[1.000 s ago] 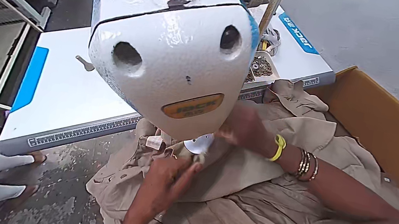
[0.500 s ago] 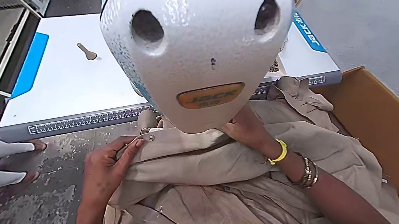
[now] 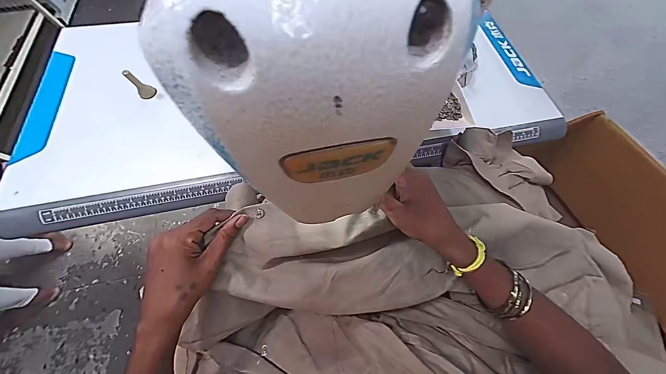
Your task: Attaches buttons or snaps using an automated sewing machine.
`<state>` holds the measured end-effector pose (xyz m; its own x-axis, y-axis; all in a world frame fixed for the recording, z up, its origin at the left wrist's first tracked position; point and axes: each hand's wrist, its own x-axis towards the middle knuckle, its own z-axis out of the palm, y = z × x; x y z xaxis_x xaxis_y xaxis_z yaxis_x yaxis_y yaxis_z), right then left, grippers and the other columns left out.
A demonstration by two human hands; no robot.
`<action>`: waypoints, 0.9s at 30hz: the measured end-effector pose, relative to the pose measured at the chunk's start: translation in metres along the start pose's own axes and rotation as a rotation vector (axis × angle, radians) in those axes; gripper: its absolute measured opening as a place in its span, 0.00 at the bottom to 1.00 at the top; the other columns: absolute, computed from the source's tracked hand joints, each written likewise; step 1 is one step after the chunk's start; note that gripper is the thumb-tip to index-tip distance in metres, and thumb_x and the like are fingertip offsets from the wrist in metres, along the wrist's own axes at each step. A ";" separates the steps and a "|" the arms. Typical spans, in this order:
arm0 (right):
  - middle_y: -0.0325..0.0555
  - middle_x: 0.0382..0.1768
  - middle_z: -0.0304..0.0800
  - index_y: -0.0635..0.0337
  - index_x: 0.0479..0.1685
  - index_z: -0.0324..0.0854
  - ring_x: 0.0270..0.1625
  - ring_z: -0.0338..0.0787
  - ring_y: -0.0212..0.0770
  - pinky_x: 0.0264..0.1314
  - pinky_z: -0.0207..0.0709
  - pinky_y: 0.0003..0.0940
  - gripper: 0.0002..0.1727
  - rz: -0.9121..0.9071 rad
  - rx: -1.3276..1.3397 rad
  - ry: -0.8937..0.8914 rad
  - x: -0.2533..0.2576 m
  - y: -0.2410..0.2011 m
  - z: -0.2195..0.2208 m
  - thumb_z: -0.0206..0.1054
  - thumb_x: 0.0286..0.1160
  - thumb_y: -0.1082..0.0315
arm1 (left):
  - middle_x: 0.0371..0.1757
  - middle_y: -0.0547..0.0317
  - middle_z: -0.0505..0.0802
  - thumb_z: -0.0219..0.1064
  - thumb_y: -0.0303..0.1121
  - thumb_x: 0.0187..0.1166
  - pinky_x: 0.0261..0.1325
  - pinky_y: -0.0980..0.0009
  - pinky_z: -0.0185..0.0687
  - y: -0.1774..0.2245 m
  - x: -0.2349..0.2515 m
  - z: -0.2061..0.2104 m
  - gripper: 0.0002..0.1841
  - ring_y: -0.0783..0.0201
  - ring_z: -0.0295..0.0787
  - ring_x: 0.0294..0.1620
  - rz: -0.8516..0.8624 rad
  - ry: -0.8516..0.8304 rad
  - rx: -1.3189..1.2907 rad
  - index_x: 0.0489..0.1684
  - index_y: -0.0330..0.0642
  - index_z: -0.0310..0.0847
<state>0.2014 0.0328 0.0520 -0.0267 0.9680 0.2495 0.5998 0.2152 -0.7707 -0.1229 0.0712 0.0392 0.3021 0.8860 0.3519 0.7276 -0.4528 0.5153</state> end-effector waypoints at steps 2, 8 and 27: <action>0.33 0.22 0.79 0.54 0.41 0.81 0.25 0.78 0.31 0.31 0.69 0.36 0.06 -0.023 -0.076 -0.029 0.001 0.006 -0.002 0.69 0.76 0.63 | 0.23 0.49 0.89 0.58 0.53 0.84 0.27 0.55 0.73 0.001 0.000 0.005 0.26 0.57 0.84 0.22 0.015 -0.010 0.107 0.36 0.36 0.90; 0.57 0.44 0.90 0.61 0.47 0.92 0.50 0.91 0.59 0.49 0.84 0.53 0.09 -0.065 -0.577 0.259 0.026 0.057 -0.033 0.65 0.82 0.71 | 0.58 0.41 0.92 0.55 0.43 0.88 0.69 0.54 0.79 0.016 0.000 0.037 0.22 0.49 0.88 0.64 0.141 -0.033 -0.076 0.58 0.33 0.88; 0.49 0.39 0.94 0.65 0.45 0.88 0.38 0.93 0.39 0.44 0.87 0.37 0.09 -0.004 -0.157 0.406 0.050 0.075 -0.048 0.72 0.77 0.67 | 0.49 0.54 0.88 0.55 0.36 0.85 0.56 0.83 0.78 0.062 0.012 0.068 0.24 0.82 0.83 0.49 -0.264 -0.105 -0.525 0.69 0.22 0.69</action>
<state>0.2835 0.0914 0.0344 0.2688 0.8311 0.4868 0.7155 0.1661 -0.6786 -0.0325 0.0605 0.0220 0.2310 0.9684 0.0944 0.3925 -0.1815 0.9017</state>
